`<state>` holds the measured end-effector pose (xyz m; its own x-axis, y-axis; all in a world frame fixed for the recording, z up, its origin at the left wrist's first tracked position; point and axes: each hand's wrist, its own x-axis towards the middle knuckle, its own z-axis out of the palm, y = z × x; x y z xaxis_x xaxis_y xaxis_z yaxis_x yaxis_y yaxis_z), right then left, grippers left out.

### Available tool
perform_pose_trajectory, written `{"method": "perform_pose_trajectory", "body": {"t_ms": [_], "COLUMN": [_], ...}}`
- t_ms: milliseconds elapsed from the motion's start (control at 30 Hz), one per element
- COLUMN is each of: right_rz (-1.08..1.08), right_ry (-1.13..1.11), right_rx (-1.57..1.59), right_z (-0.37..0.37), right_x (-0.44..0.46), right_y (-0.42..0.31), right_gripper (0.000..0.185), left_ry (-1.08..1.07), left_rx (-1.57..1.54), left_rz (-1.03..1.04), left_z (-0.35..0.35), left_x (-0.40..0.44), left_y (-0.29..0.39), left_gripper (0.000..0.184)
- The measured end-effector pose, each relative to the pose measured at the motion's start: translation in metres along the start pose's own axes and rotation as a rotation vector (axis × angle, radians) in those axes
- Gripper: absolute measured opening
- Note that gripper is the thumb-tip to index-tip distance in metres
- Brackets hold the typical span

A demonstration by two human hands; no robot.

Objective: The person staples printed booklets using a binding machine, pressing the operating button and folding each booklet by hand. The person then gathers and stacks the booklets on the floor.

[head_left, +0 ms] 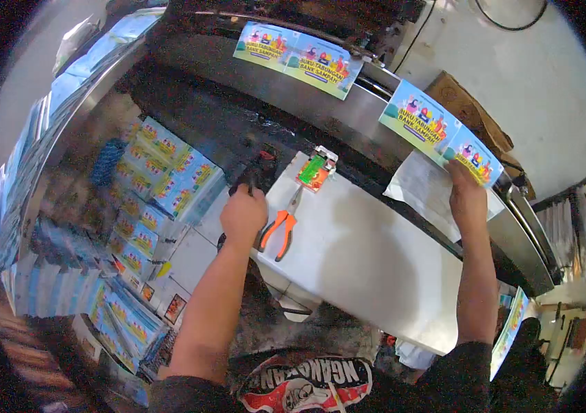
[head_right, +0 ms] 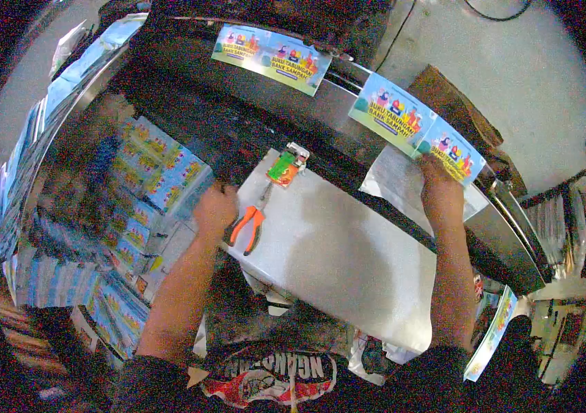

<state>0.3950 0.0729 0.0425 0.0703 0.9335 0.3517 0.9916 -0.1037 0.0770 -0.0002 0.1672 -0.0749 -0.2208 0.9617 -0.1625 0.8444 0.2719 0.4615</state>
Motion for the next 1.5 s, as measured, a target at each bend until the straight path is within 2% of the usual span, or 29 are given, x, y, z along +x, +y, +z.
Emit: {"method": "perform_pose_trajectory", "body": {"t_ms": [100, 167, 333, 433, 533, 600, 1133, 1400, 1500], "right_rz": [-0.003, 0.066, -0.05, -0.032, 0.047, 0.054, 0.092, 0.115, 0.064], "right_ry": [0.012, -0.187, -0.285, -0.225, -0.179, -0.026, -0.022, -0.02, 0.015], "right_rx": [0.088, 0.109, 0.385, 0.452, 0.382, 0.354, 0.351, 0.356, 0.365], "right_z": [0.0, 0.005, 0.021, 0.039, 0.056, 0.065, 0.067, 0.065, 0.066], "right_x": [-0.027, -0.052, -0.111, -0.129, -0.142, -0.148, -0.146, -0.145, -0.147], "right_y": [-0.01, -0.016, -0.052, -0.068, -0.075, -0.078, -0.081, -0.083, -0.08], "right_gripper": [0.032, 0.029, 0.029, 0.031, 0.031, 0.031, 0.033, 0.031, 0.032], "left_ry": [0.019, 0.003, 0.053, 0.006, 0.016, 0.016, -0.066, -0.018, 0.01], "left_rx": [0.004, -0.012, -0.034, -0.062, -0.086, -0.084, -0.149, -0.163, -0.19], "left_rz": [-0.002, 0.027, -0.003, -0.005, 0.041, 0.051, 0.029, 0.034, 0.046], "left_z": [-0.005, -0.002, 0.001, -0.006, -0.005, -0.003, -0.01, -0.004, -0.007], "left_x": [-0.004, -0.001, -0.001, -0.005, -0.003, -0.003, -0.002, -0.002, -0.004], "left_y": [0.003, 0.001, -0.002, 0.001, -0.002, -0.005, -0.003, -0.004, -0.005], "left_gripper": [0.042, 0.042, 0.041, 0.038, 0.037, 0.036, 0.039, 0.036, 0.033]}}
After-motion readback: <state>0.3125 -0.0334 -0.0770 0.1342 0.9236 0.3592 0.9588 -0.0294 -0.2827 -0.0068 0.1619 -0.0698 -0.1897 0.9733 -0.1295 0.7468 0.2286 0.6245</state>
